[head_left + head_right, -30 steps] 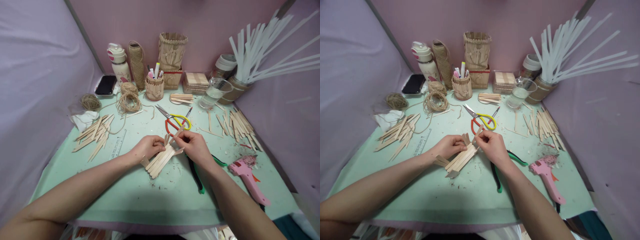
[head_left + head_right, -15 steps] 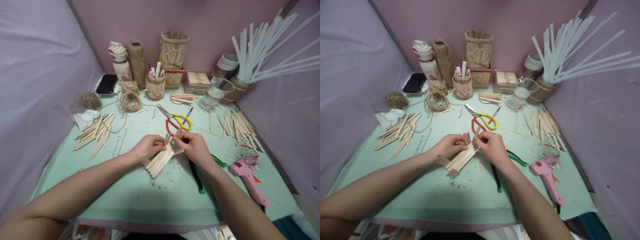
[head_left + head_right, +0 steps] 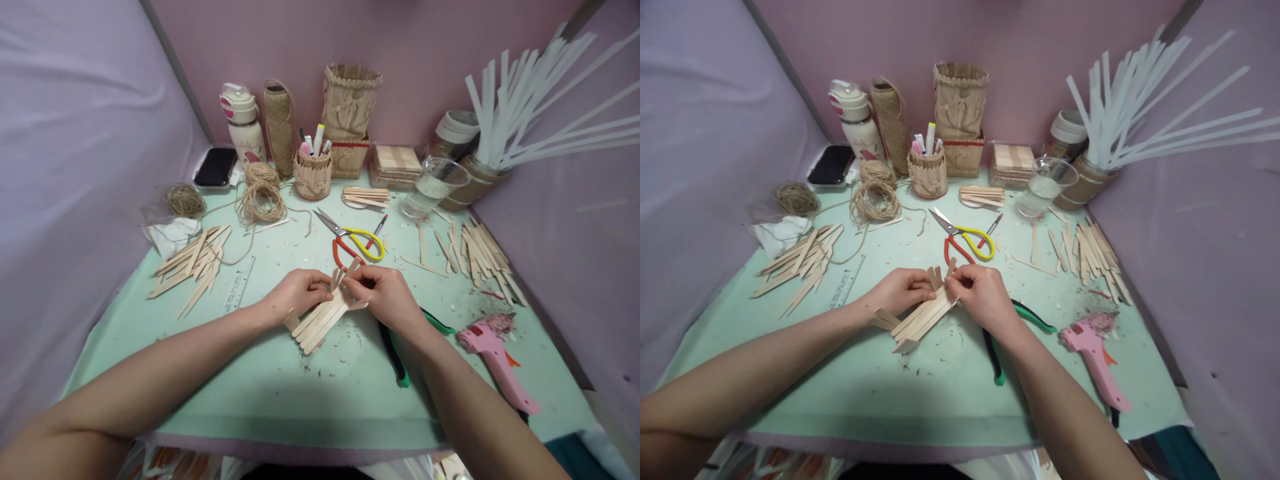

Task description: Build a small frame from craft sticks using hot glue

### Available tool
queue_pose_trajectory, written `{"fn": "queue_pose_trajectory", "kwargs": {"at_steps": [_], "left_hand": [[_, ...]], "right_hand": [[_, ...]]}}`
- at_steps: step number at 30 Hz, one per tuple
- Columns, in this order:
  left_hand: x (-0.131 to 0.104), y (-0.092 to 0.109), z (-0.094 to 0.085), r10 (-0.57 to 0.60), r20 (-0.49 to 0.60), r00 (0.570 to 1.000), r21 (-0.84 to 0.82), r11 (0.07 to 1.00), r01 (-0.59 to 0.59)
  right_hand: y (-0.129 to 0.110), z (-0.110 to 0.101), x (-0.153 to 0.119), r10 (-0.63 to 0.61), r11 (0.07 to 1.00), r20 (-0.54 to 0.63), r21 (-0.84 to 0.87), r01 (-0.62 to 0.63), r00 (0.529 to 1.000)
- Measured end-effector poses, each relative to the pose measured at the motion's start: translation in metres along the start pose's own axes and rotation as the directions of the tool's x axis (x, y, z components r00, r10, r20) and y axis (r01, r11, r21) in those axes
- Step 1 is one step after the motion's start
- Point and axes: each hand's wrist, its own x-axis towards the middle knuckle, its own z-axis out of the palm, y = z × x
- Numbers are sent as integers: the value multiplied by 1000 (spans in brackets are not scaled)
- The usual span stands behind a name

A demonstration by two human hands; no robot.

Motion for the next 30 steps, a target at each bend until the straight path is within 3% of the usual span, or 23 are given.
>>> {"fn": "queue_pose_trajectory", "kwargs": {"at_steps": [10, 23, 30], "left_hand": [[2, -4, -2, 43, 36, 998, 89, 995, -46], [2, -5, -1, 32, 38, 999, 54, 998, -34], [2, -6, -1, 43, 57, 997, 42, 998, -46]], "right_hand": [[0, 0, -1, -47, 998, -18, -39, 46, 999], [1, -10, -4, -111, 981, 149, -140, 132, 983], [1, -10, -7, -48, 984, 197, -161, 81, 979]]}}
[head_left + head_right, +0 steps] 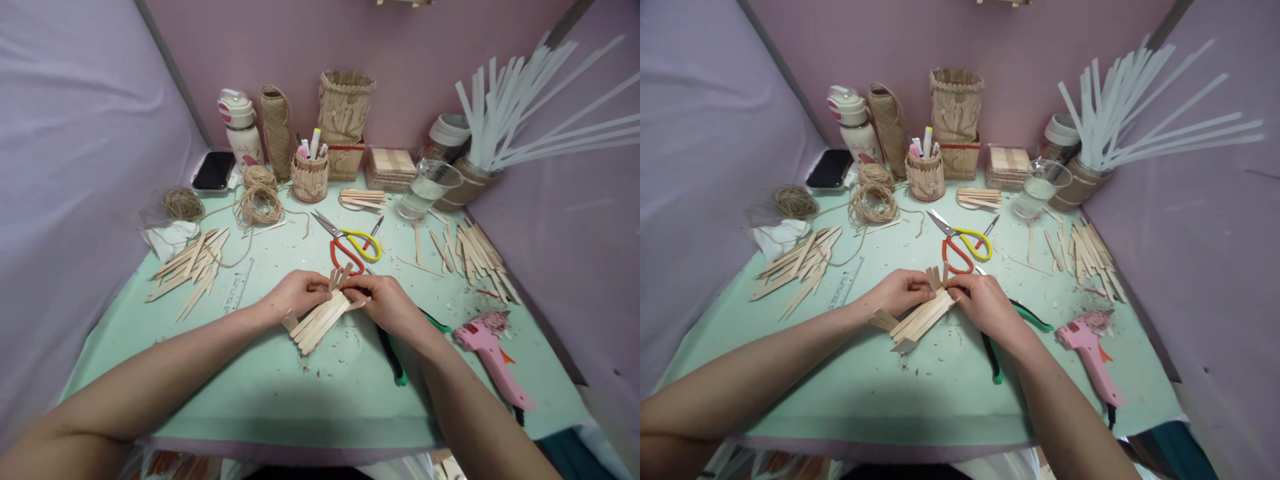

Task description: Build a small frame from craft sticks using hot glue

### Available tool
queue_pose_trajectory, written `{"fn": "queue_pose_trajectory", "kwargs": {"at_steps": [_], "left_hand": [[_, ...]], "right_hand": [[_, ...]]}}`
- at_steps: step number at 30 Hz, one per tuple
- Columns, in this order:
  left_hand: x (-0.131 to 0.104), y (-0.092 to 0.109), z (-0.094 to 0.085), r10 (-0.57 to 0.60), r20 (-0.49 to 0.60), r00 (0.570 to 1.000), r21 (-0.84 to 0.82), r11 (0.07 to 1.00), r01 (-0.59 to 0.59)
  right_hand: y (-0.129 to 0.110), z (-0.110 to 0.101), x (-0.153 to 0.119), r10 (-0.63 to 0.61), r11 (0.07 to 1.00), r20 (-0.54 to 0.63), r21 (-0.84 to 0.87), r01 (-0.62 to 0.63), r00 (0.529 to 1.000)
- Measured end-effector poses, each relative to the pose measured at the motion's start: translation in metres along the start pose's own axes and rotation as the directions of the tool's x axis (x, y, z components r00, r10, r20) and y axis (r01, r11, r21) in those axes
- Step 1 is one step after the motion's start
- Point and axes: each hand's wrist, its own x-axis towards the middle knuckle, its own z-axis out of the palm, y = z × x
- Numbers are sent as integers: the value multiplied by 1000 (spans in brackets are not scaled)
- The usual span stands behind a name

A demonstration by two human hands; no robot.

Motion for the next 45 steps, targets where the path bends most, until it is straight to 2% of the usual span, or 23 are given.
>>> {"fn": "queue_pose_trajectory", "kwargs": {"at_steps": [8, 18, 27, 30, 37, 45], "left_hand": [[-1, 1, 1, -5, -15, 1000, 18, 1000, 5], [-1, 0, 1, -2, 4, 1000, -11, 1000, 2], [-3, 7, 1, -31, 4, 1000, -37, 999, 31], [-5, 9, 1, -40, -6, 999, -13, 999, 40], [-8, 13, 2, -6, 16, 1000, 43, 999, 6], [-3, 2, 0, 70, -7, 998, 123, 990, -69]], "right_hand": [[-2, 1, -2, 5, 999, -4, -35, -5, 1000], [-1, 3, -9, -114, 988, 7, -106, 114, 994], [-3, 1, -8, -82, 993, 5, -80, 82, 997], [-5, -4, -8, -64, 995, -38, -73, 61, 997], [-27, -28, -12, -60, 998, -263, 11, 65, 963], [-53, -34, -5, -49, 998, -200, -56, 38, 978]]}}
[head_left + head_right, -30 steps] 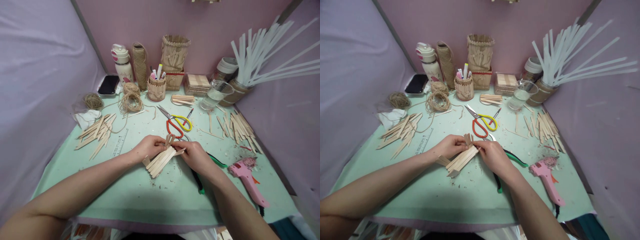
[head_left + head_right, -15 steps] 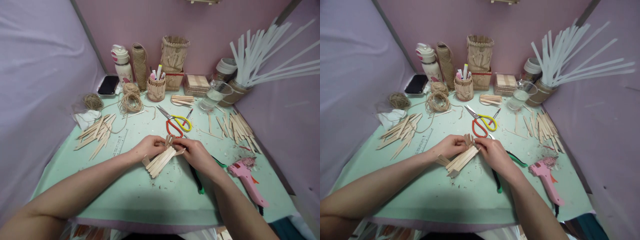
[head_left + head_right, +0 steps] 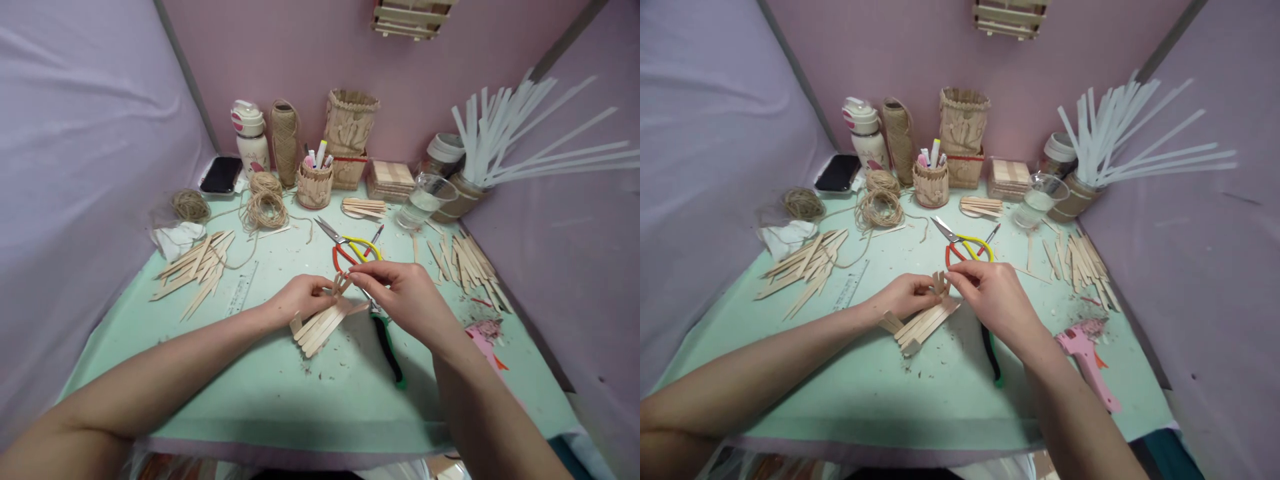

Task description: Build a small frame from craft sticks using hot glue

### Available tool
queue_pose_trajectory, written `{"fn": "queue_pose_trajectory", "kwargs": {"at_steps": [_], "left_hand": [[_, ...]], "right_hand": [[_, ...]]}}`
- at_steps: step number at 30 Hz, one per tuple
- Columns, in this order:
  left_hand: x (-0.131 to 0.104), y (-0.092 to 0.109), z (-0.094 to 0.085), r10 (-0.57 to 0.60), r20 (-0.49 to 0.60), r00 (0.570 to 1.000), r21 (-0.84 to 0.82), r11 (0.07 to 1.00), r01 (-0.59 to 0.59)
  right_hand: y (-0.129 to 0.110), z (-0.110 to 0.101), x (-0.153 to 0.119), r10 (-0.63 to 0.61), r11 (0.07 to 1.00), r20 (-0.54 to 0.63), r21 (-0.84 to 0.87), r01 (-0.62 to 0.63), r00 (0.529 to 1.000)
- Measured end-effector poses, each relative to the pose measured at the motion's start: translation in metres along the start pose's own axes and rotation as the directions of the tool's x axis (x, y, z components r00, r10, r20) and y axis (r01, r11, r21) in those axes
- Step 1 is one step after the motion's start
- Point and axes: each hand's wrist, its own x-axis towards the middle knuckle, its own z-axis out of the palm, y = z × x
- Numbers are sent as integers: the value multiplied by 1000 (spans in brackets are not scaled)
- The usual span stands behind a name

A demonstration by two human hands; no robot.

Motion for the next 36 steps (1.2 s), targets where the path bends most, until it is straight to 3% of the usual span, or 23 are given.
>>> {"fn": "queue_pose_trajectory", "kwargs": {"at_steps": [7, 36], "left_hand": [[1, 1, -1, -2, 15, 1000, 8, 1000, 2], [6, -7, -1, -2, 19, 1000, -21, 1000, 3]], "right_hand": [[-5, 2, 2, 14, 996, 35, -94, -11, 999], [-1, 12, 1, 107, 994, -83, 48, -103, 991]]}}
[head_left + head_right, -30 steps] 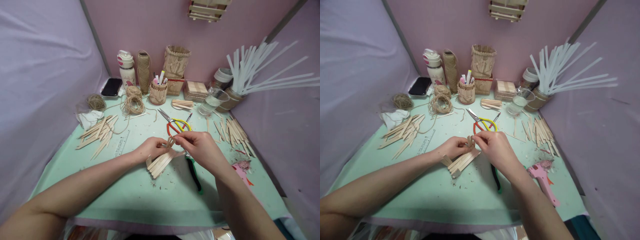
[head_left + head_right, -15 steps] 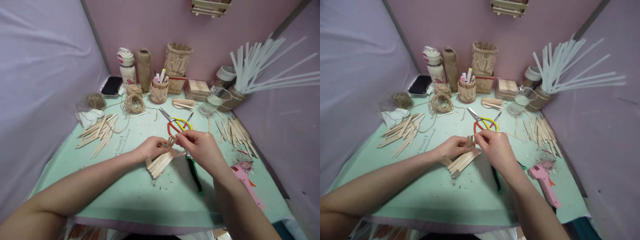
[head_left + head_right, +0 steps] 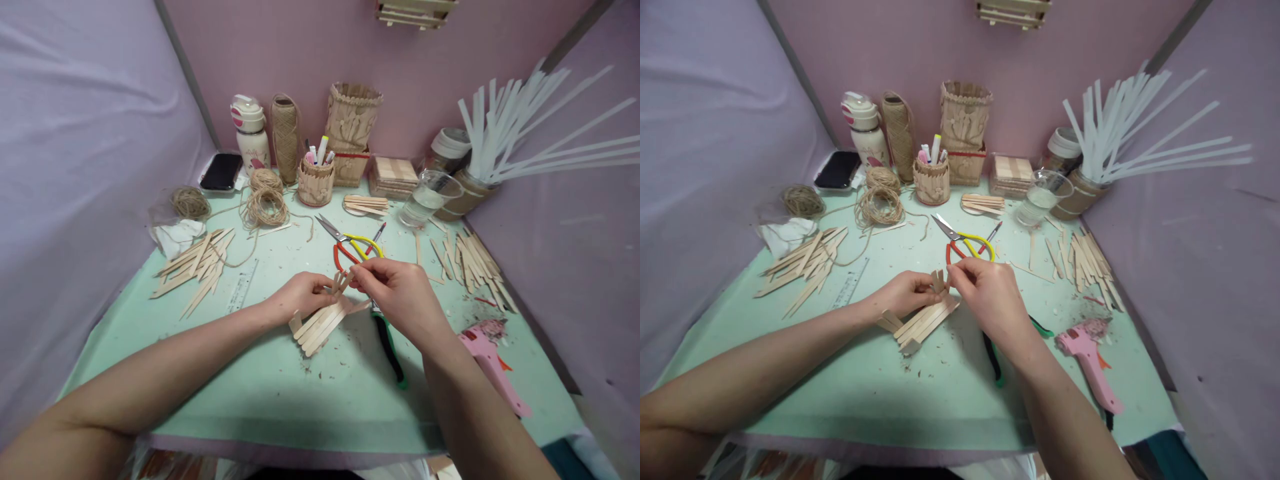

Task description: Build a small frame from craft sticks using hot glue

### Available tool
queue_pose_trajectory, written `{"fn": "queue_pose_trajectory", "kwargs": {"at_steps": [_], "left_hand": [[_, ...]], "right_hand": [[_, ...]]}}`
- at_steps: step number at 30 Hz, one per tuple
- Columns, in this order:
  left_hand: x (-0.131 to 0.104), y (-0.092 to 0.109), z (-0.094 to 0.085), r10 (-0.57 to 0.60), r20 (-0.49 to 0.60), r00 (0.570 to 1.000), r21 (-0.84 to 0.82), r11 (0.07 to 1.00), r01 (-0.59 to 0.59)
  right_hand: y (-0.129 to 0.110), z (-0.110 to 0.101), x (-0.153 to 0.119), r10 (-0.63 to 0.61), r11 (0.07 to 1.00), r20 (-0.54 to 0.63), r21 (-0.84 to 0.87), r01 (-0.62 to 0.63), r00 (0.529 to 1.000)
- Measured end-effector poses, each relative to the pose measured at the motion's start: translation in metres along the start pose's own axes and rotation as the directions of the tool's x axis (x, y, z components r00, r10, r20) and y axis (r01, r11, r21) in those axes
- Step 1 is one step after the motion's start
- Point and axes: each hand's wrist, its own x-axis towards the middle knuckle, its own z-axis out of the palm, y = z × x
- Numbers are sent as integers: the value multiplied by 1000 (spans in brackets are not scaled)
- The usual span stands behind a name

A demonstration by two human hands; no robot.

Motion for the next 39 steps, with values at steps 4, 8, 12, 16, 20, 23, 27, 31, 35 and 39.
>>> {"fn": "queue_pose_trajectory", "kwargs": {"at_steps": [4, 8, 12, 16, 20, 23, 27, 31, 35, 39], "left_hand": [[-1, 1, 0, -7, 4, 1000, 14, 1000, 7], [-2, 5, -1, -15, -1, 1000, 45, 999, 15], [-4, 9, -1, -17, -12, 1000, 102, 995, 18], [-5, 12, -2, -12, -14, 1000, 142, 990, 14], [-5, 15, -3, -8, -10, 1000, 164, 986, 9], [-5, 16, -3, -14, -9, 1000, 158, 987, 15], [-4, 14, -3, -10, 0, 1000, 153, 988, 10], [-3, 11, -3, -3, -3, 1000, 146, 989, 3], [-4, 13, -2, 2, 2, 1000, 142, 990, -3], [-6, 14, -4, -4, 17, 1000, 145, 989, 1]], "right_hand": [[-2, -1, 0, -6, 1000, -1, -10, 6, 1000], [-2, 0, -1, 3, 1000, 1, -3, -3, 1000], [-3, 0, -2, 9, 1000, 0, -3, -9, 1000], [-3, 0, -2, -10, 1000, -6, -19, 10, 1000], [-3, 0, -1, -42, 998, 0, -35, 42, 999], [-3, 0, -1, -49, 998, 4, -43, 49, 999], [-3, 0, -1, -49, 998, 5, -41, 49, 999], [-1, 1, -1, -41, 999, 8, -24, 41, 999], [2, 0, -2, -7, 1000, 30, 12, 7, 1000], [8, -4, -2, 0, 999, 46, 45, -2, 999]]}}
